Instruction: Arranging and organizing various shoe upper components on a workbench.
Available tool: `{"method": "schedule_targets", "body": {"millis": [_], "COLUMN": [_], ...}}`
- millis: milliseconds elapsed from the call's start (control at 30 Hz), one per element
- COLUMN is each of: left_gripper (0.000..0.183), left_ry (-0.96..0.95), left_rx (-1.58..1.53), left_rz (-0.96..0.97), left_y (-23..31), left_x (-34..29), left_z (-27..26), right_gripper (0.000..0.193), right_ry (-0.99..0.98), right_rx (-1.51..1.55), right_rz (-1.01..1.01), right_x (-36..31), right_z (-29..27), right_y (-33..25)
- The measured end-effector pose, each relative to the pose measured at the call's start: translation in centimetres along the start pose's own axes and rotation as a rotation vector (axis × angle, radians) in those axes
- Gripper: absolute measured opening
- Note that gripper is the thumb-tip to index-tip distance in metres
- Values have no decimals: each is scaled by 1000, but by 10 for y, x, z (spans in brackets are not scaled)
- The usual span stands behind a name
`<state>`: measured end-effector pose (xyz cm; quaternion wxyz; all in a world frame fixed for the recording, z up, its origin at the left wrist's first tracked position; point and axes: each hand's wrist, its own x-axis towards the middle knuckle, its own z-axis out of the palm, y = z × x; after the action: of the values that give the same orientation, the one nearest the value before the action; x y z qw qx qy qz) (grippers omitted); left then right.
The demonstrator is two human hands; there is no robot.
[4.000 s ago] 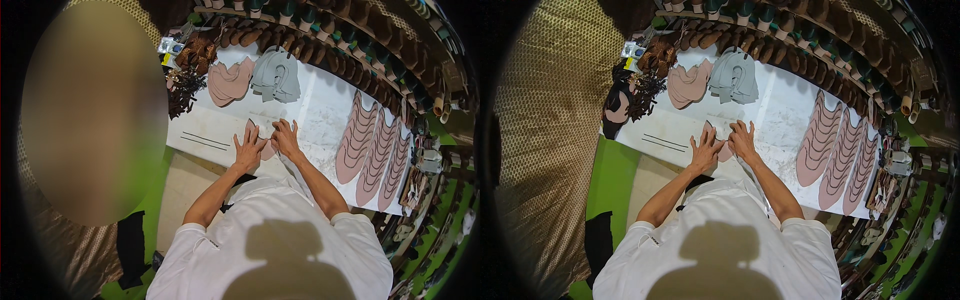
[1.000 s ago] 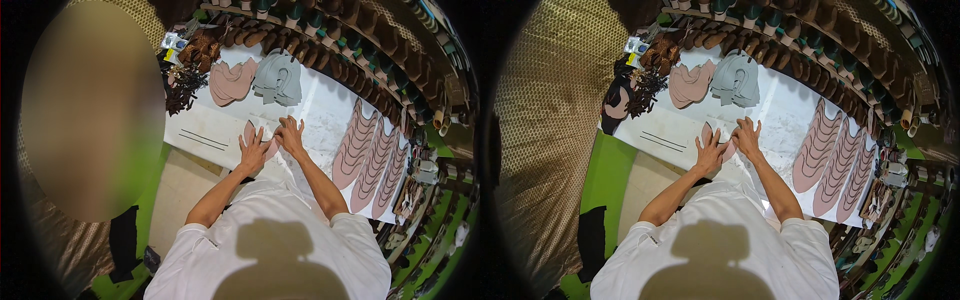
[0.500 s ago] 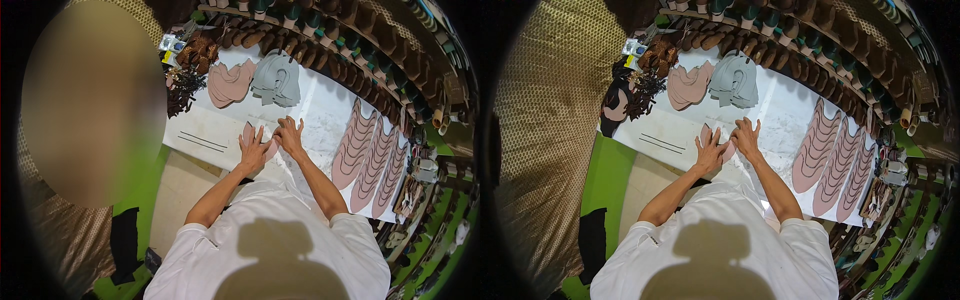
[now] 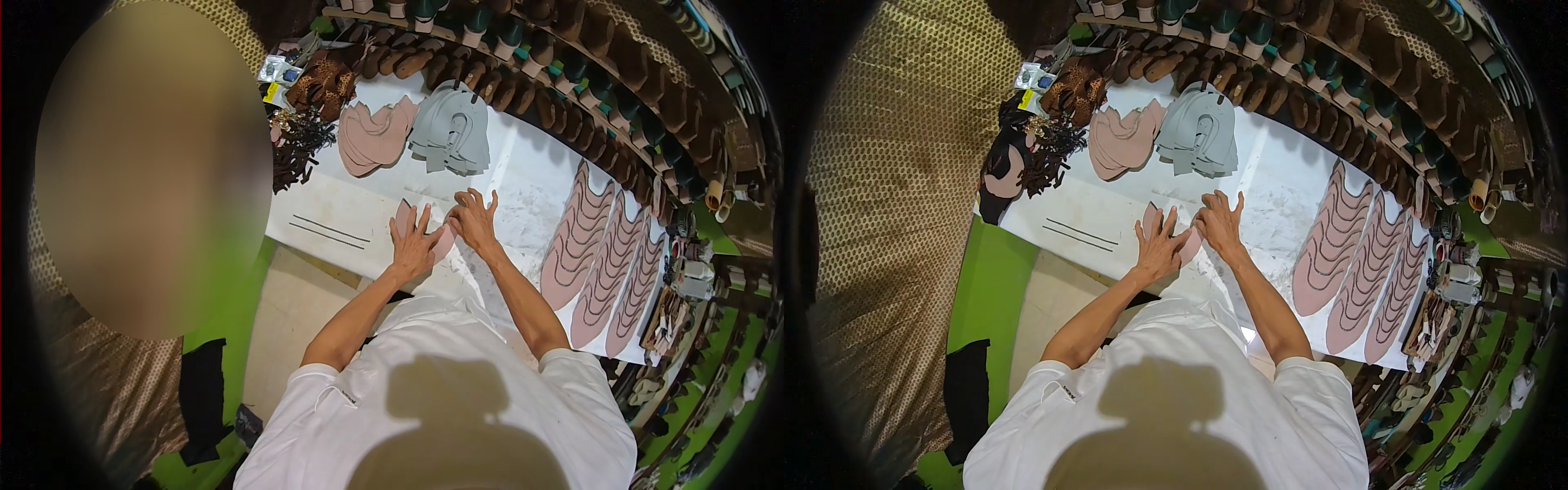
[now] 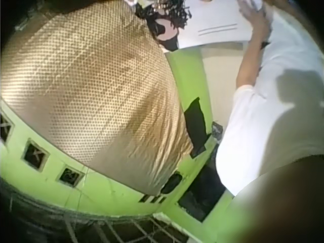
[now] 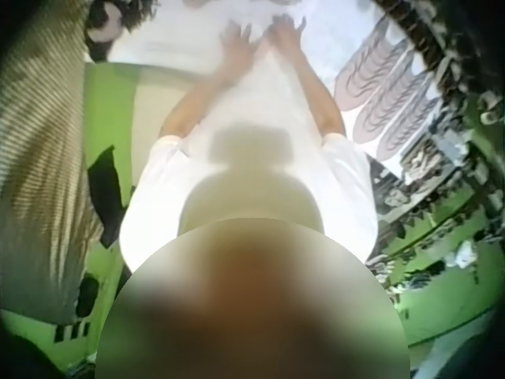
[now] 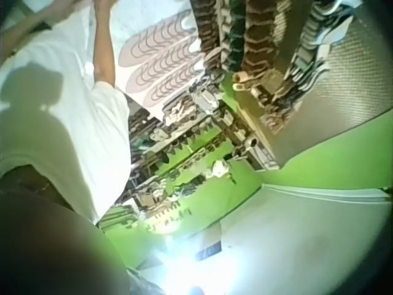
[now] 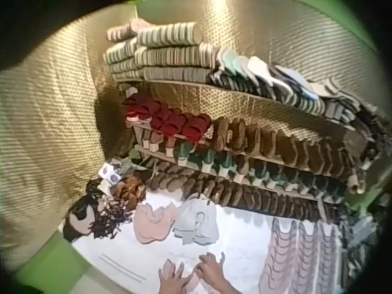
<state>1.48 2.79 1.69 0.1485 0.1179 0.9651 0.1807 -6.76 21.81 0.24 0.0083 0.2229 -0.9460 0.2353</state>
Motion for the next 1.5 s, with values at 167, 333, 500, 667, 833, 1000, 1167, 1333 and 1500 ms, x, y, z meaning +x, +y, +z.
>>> {"method": "schedule_targets", "body": {"millis": [167,333,500,667,833,1000,1167,1333,1500], "left_gripper": [73,74,76,75,74,77,78,77,76], "left_ry": [26,43,62,26,17,-2,-8,-20,50], "left_rx": [-10,-5,21,26,16,15,18,12,-6], "left_rz": [3,12,12,7,13,12,15,27,34], "left_y": [-2,-2,2,0,1,2,0,-1,0], "left_x": [-2,-3,0,3,5,5,4,5,7], "left_z": [5,6,2,2,2,2,2,2,7], "right_gripper": [10,11,10,7,5,7,10,8,10], "right_ry": [42,65,75,25,53,77,78,74,-49], "right_rx": [11,11,43,73,53,42,35,-5,-179], "right_rz": [-9,2,31,38,-39,26,18,13,-11], "right_x": [-2,-4,-6,-4,-4,-6,-4,3,24], "right_z": [6,9,13,10,8,13,11,10,12], "right_y": [-1,0,1,0,4,1,0,-1,1]}}
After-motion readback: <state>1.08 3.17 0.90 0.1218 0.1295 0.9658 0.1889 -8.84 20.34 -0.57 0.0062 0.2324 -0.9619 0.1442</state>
